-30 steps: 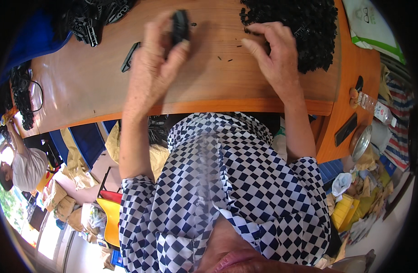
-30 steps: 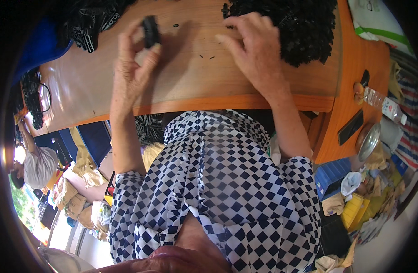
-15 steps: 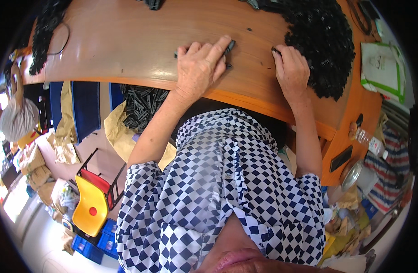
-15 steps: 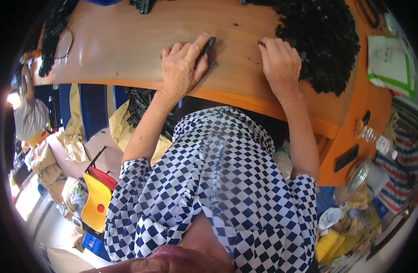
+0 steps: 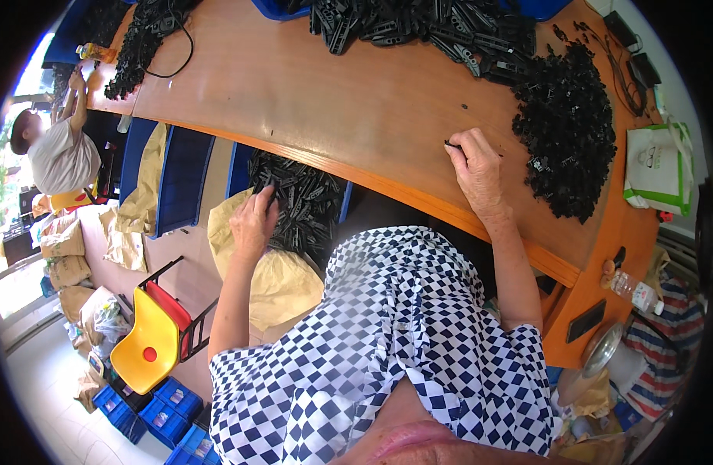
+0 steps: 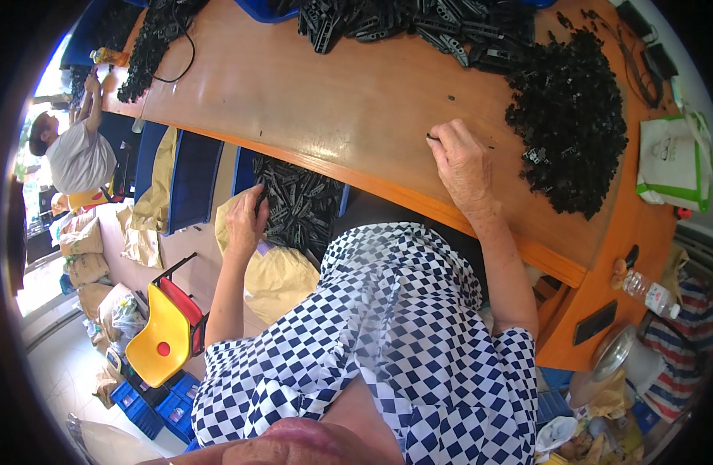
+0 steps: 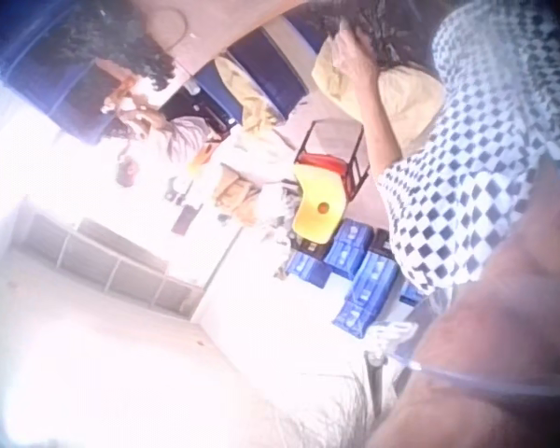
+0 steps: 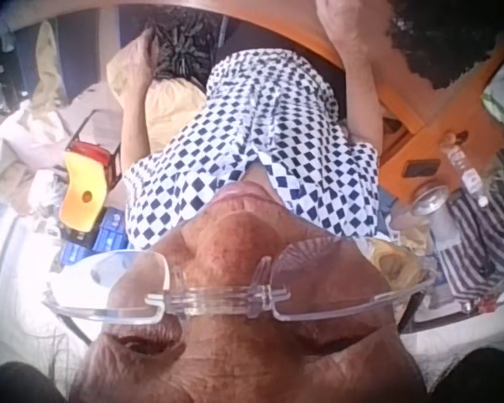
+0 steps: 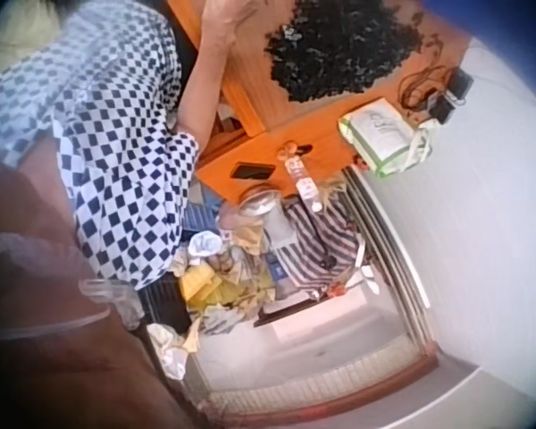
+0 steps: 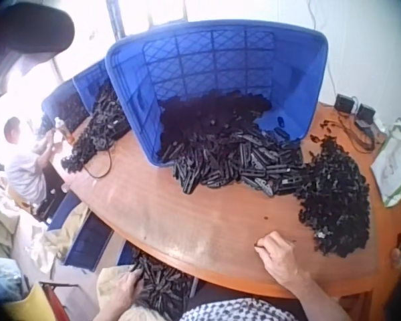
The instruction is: The person repeatedly assembles plastic parts by picking up larger plastic components and inserting small plastic pieces into them by hand.
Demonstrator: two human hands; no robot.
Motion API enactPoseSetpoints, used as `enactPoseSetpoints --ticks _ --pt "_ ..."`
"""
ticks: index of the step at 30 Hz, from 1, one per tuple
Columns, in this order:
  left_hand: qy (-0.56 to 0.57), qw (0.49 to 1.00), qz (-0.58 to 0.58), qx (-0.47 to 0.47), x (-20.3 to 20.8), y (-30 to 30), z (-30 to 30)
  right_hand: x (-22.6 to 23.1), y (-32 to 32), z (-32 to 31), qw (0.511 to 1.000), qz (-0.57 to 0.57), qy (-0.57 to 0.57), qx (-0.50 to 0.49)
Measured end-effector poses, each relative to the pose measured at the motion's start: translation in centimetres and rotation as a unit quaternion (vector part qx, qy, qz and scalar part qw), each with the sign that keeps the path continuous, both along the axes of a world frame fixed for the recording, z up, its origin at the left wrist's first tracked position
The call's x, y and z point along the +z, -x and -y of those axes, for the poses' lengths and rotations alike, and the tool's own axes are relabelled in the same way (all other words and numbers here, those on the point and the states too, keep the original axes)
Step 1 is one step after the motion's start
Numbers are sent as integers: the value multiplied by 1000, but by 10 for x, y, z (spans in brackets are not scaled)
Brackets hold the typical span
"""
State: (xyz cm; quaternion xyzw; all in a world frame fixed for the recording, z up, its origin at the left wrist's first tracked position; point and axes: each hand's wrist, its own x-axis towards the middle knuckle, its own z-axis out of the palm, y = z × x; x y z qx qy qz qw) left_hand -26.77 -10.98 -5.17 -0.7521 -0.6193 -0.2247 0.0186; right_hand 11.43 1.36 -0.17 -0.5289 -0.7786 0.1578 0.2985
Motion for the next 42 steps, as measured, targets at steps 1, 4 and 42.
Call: enactPoseSetpoints --ticks 1,4,42 --pt "69 996 -31 36 -1 4 4 -1 -1 0 1000 -5 15 5" --pt "-30 994 -106 3 33 -3 -31 -4 -7 1 1000 3 -1 24" --pt "409 345 827 -173 37 -213 -118 23 -10 27 783 -531 317 -65"
